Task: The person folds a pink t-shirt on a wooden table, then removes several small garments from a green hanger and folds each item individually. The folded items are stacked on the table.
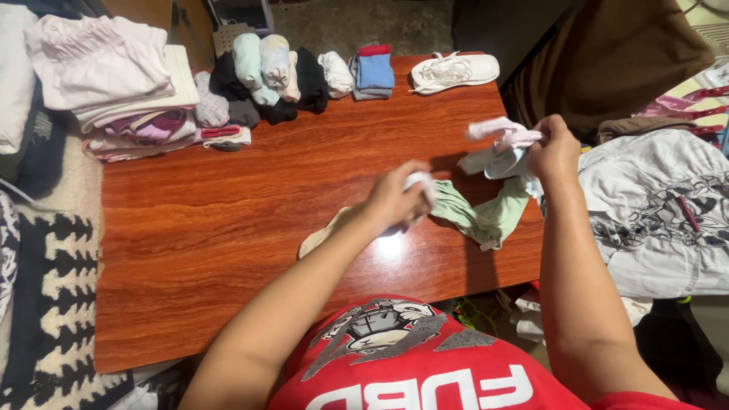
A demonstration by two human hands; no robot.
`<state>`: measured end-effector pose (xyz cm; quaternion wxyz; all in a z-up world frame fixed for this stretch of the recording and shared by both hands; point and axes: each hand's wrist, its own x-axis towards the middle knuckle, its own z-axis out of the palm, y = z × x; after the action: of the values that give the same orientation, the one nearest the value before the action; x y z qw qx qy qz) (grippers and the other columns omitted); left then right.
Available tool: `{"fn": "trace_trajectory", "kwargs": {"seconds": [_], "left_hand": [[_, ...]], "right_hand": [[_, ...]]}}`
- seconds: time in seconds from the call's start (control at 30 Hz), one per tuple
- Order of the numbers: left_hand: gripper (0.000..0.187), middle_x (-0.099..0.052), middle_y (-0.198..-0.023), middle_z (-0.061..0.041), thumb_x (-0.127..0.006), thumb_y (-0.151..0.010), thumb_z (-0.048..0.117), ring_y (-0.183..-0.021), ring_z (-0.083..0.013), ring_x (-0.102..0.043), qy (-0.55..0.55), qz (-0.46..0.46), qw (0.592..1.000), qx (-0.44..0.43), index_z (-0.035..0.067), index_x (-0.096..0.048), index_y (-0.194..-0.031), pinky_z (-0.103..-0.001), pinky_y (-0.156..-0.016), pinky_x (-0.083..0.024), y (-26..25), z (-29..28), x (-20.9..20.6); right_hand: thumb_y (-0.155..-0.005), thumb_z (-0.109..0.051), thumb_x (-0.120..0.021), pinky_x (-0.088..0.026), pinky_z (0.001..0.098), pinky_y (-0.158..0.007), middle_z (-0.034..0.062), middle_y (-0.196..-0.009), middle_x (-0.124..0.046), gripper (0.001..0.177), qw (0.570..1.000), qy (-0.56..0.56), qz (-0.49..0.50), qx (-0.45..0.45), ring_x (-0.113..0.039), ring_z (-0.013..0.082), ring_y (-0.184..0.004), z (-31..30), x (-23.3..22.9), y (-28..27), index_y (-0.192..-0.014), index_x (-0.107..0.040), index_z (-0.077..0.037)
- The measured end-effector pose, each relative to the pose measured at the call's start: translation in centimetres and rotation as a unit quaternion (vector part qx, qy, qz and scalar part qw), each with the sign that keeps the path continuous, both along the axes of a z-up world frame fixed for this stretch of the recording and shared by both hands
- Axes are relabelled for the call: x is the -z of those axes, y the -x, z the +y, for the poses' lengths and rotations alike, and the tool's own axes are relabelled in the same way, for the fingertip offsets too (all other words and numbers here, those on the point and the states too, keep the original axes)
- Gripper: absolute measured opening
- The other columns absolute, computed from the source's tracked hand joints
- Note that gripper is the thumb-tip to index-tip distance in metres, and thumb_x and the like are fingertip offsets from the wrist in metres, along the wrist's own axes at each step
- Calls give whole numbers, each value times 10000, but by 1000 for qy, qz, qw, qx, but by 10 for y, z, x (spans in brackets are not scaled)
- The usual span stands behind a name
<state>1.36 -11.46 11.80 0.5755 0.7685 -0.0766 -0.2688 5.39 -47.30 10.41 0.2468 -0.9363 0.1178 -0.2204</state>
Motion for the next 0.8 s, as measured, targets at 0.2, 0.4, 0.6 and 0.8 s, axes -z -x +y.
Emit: {"fn": "trace_trajectory", "kwargs": {"seconds": [0.2, 0.4, 0.6, 0.8], "left_hand": [[921, -253, -1607, -259, -861, -792, 245, -1450, -473, -282, -89, -227, 967, 72, 239, -330, -1544, -526, -1161, -309, -25, -41, 9], [983, -286, -1613, -270, -863, -777, 248, -1469, -472, -313, 45, -397, 917, -12, 167, -302, -1580, -520, -1187, -325, -46, -41, -13], [358, -801, -958, -105, -707, -874, 202, -837, -193, -771, 52, -273, 961, -4, 119, -713, -1222, -371, -769, -619, -60, -14, -80], [253, -768, -873, -48, -746, -906, 182, -697, -122, -677, 44, -253, 962, -98, 88, -753, -1141, -305, -655, -564, -47, 115, -105]], "right_hand": [[-866, -79, -808, -543, 359, -719, 142, -868, -736, 190, 999, -27, 32, 16, -700, 223, -756, 50, -64, 11, -1036, -729, -45], [-936, -162, -754, -544, 242, -696, 24, -906, -758, 148, 951, -237, 36, -196, -692, 61, -793, 108, -128, 28, -1019, -715, -45], [-964, -124, -773, -518, 221, -740, 6, -922, -725, 149, 917, -192, -1, -349, -640, 66, -842, 140, -158, 19, -1043, -728, -6], [-1097, -213, -625, -543, 253, -880, 2, -1068, -704, 165, 821, -438, -13, -366, -659, 85, -972, 126, -106, -13, -1131, -657, -55]]}}
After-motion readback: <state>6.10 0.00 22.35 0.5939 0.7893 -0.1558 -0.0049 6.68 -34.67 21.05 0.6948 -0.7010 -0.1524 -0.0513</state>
